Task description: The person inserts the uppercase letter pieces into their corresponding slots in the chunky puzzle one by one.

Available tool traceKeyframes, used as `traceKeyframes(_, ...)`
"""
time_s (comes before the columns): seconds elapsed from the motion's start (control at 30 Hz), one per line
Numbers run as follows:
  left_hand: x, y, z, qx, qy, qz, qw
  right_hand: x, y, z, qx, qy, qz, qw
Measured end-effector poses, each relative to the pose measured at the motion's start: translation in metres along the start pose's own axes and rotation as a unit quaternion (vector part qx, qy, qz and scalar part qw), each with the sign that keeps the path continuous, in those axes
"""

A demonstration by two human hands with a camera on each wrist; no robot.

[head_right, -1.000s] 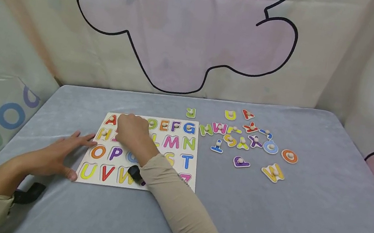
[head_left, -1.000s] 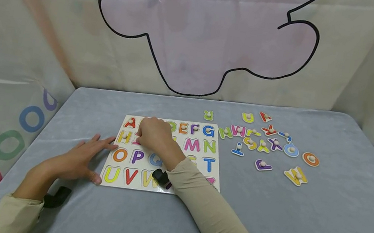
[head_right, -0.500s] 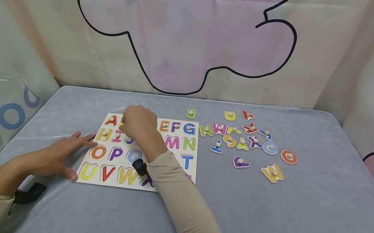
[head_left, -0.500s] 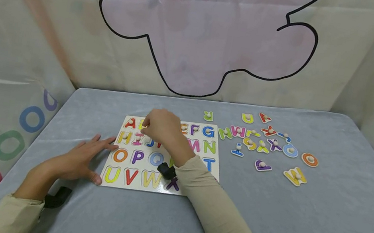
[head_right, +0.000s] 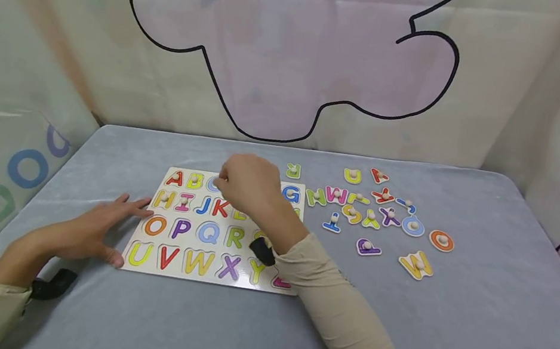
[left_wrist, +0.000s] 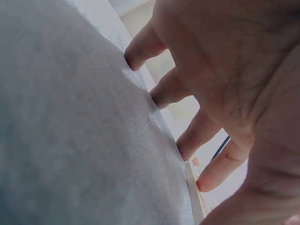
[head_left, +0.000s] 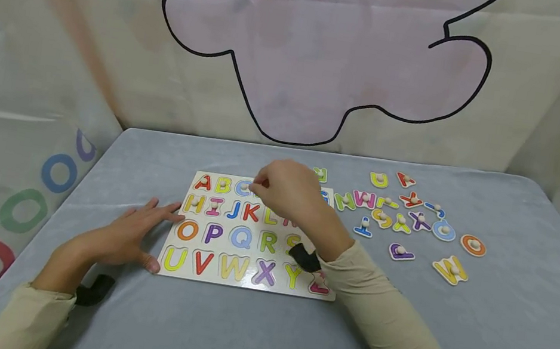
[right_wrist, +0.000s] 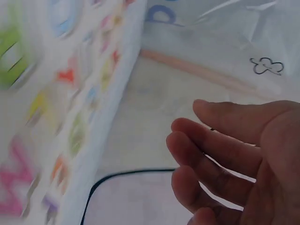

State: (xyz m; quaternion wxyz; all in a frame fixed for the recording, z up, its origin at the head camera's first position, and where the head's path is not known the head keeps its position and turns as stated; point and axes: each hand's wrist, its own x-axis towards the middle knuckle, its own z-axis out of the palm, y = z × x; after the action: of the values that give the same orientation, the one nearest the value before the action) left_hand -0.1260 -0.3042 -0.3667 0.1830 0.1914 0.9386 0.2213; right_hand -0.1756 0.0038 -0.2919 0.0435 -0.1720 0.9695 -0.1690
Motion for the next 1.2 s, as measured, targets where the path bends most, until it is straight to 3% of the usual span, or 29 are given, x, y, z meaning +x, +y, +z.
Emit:
traceKeyframes(0.17,0.001,0.004,0.000,0.000,-0.002,-0.007,1.0000,-0.020,0.054,-0.013,-0.013,0.009,0.018,1.000)
traceKeyframes(0.4,-0.003,0.004,0.005,-0.010,-0.001,-0.002,0.9999,-0.052,0.142,-0.058,0.008,0.038,0.056,0.998)
traceKeyframes(0.57,-0.004,0.000,0.005,-0.012,-0.005,0.008,0.9999,-0.066,0.192,-0.080,0.018,0.050,0.077,0.996)
traceKeyframes(0.93,0.001,-0.002,0.001,-0.011,-0.005,0.010,0.9999,-0.078,0.242,-0.102,0.016,0.040,0.125,0.991)
traceKeyframes(1.2,-0.001,-0.003,-0.001,-0.005,-0.005,-0.003,1.0000,-0.087,0.283,-0.101,0.021,0.021,0.139,0.990)
